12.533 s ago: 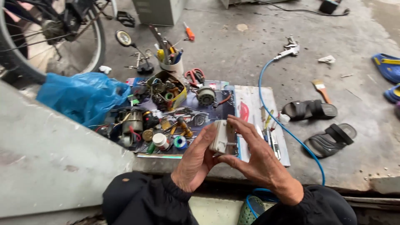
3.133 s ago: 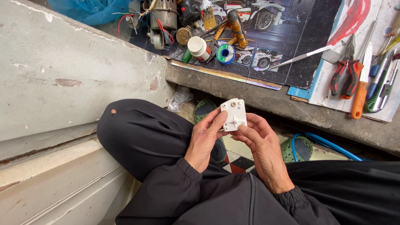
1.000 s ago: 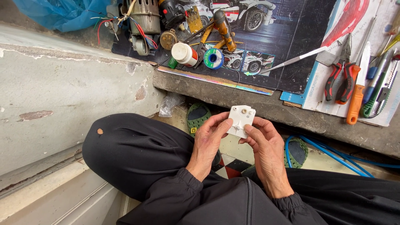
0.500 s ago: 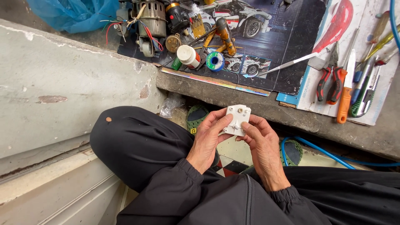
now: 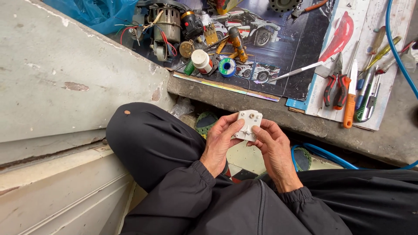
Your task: Disassembling a small electrical timer unit using pliers and manual force to separate the casing and internal components.
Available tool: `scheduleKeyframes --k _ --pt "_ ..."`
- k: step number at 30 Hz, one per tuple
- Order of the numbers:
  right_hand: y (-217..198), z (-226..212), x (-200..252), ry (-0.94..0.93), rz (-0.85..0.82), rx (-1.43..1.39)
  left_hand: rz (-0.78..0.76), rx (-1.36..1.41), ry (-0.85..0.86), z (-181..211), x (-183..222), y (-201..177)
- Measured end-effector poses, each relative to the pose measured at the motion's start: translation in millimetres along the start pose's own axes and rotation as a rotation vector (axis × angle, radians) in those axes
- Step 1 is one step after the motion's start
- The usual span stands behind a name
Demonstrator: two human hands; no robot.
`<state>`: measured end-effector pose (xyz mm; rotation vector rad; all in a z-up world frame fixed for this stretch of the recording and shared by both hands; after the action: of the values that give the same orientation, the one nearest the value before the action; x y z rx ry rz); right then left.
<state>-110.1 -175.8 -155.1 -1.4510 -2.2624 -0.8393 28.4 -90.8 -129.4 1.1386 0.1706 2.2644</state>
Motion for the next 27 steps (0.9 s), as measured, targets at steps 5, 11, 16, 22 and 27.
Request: scheduleKeyframes --k 5,11,16,22,27 --pt "4 -1 1 -0.014 -0.021 -0.001 -0.028 -0.089 0.133 -2 -3 -4" --pt "8 -2 7 -0.047 -0.066 -0.008 -0.071 -0.272 0.386 15 6 -3" --pt "9 -1 7 -0.063 -0.09 -0.017 -0.06 -0.371 0.466 22 13 0" --pt "4 -1 7 -0.079 -0.054 0.031 -0.071 -0.317 0.428 15 8 -5" --pt "0 -5 11 -0.105 -0.009 0.094 -0.019 -0.142 0.232 -2 5 -12"
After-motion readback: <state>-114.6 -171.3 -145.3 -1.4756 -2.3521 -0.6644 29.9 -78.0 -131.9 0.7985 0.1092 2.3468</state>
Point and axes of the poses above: each hand's wrist, its own x-axis away from the middle knuckle, its own y-axis out of the palm, z = x × y, the point moved 10 cm from there along -x, towards the middle knuckle, and after that the axes turned 10 degrees about x, right-handed, at the moved point
